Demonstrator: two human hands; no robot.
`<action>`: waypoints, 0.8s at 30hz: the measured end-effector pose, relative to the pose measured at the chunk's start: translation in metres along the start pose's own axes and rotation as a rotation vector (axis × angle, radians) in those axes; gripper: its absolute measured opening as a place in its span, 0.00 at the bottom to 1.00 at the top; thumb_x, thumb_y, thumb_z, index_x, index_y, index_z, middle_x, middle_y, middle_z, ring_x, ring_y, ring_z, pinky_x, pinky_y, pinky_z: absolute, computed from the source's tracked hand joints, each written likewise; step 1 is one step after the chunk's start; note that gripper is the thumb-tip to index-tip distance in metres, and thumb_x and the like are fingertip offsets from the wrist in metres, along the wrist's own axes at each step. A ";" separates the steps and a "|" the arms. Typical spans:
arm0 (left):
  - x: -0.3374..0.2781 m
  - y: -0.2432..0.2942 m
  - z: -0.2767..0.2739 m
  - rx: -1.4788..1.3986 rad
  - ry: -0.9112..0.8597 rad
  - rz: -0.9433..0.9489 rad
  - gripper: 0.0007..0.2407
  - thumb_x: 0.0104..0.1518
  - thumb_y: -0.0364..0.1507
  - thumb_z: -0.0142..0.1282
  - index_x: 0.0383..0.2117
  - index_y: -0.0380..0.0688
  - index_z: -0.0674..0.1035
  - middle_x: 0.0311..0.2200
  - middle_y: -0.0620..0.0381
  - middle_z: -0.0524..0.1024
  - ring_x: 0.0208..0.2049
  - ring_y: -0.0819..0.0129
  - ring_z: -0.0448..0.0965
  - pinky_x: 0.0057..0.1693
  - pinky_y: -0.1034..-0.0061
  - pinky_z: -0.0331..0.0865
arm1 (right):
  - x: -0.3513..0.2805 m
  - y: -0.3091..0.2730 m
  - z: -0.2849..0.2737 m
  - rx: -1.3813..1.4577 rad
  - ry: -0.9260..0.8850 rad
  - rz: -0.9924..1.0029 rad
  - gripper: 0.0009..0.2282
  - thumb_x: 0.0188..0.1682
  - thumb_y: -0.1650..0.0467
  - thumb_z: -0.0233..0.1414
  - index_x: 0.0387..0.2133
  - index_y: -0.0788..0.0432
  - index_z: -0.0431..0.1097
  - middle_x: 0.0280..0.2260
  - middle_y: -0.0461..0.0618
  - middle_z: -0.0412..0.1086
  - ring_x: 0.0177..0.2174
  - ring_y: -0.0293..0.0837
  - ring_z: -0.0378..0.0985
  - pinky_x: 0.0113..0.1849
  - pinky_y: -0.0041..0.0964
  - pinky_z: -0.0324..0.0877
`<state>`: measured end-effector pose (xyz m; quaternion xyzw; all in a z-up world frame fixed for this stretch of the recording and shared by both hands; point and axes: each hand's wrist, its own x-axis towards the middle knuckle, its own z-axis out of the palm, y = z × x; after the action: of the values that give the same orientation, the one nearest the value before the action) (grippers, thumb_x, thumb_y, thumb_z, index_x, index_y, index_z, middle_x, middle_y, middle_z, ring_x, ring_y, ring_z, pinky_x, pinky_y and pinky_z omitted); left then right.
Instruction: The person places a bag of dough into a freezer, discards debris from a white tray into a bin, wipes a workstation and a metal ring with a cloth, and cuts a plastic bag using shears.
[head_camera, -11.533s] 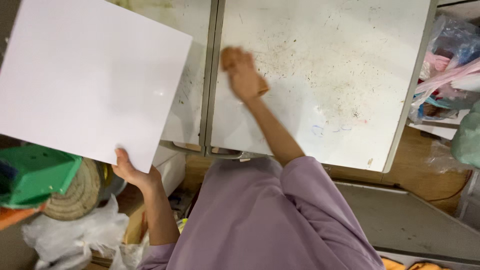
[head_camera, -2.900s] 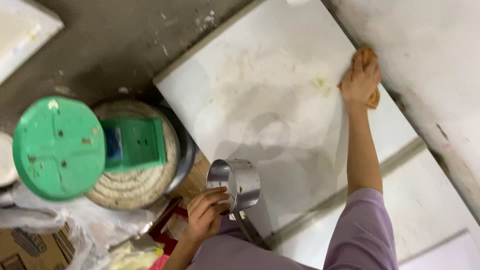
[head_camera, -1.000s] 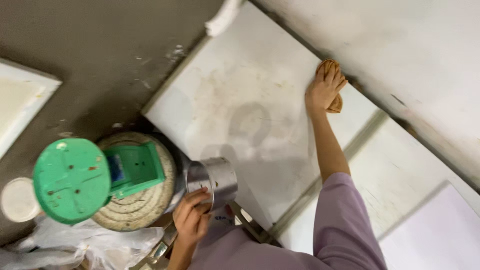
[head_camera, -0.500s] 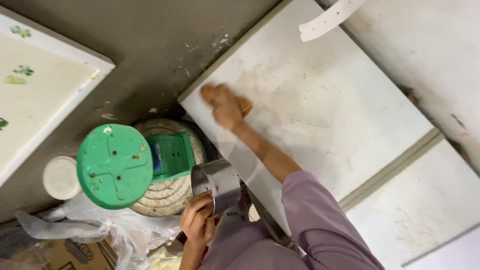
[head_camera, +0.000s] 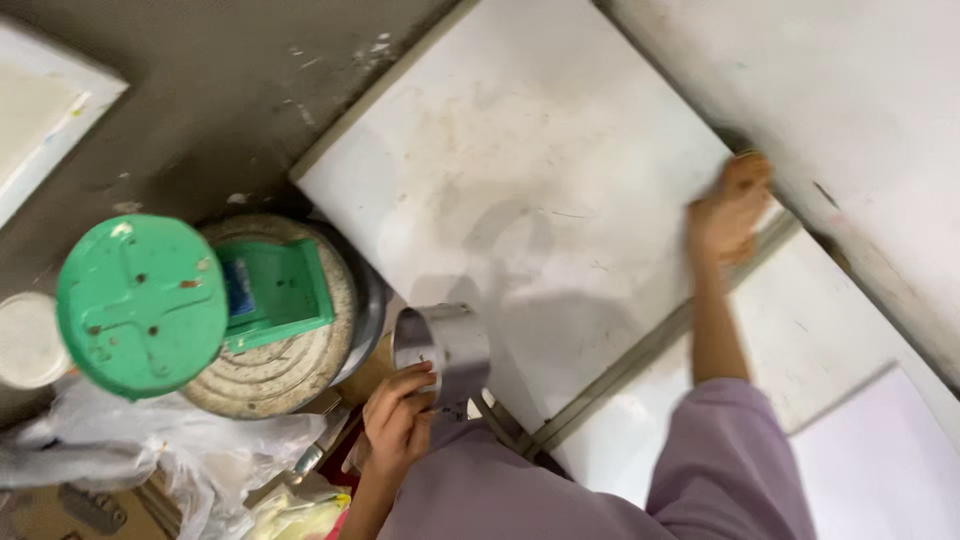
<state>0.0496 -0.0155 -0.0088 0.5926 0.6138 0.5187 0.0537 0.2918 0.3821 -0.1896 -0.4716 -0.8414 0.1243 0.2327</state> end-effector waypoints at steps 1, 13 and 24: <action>-0.002 0.003 0.005 -0.017 0.003 -0.010 0.04 0.46 0.20 0.60 0.24 0.37 0.75 0.40 0.48 0.80 0.47 0.52 0.83 0.50 0.66 0.79 | -0.020 -0.005 0.001 -0.004 0.032 0.035 0.15 0.47 0.70 0.49 0.47 0.58 0.74 0.50 0.54 0.73 0.50 0.48 0.73 0.53 0.42 0.71; 0.001 0.059 0.077 -0.159 -0.058 0.207 0.07 0.57 0.26 0.59 0.24 0.35 0.76 0.38 0.46 0.80 0.44 0.52 0.84 0.48 0.66 0.79 | -0.247 -0.051 -0.099 0.313 -0.435 -0.276 0.13 0.53 0.74 0.47 0.50 0.62 0.72 0.49 0.59 0.72 0.46 0.51 0.76 0.49 0.42 0.74; -0.119 0.138 0.098 -0.144 -0.142 0.129 0.05 0.55 0.23 0.59 0.25 0.34 0.75 0.40 0.46 0.79 0.45 0.52 0.83 0.47 0.66 0.79 | -0.203 0.135 -0.121 0.207 0.268 0.438 0.10 0.60 0.74 0.41 0.50 0.67 0.66 0.46 0.62 0.70 0.45 0.56 0.74 0.50 0.52 0.68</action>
<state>0.2438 -0.0854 -0.0220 0.6608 0.5303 0.5205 0.1061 0.5434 0.2789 -0.1990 -0.6283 -0.6639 0.1933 0.3565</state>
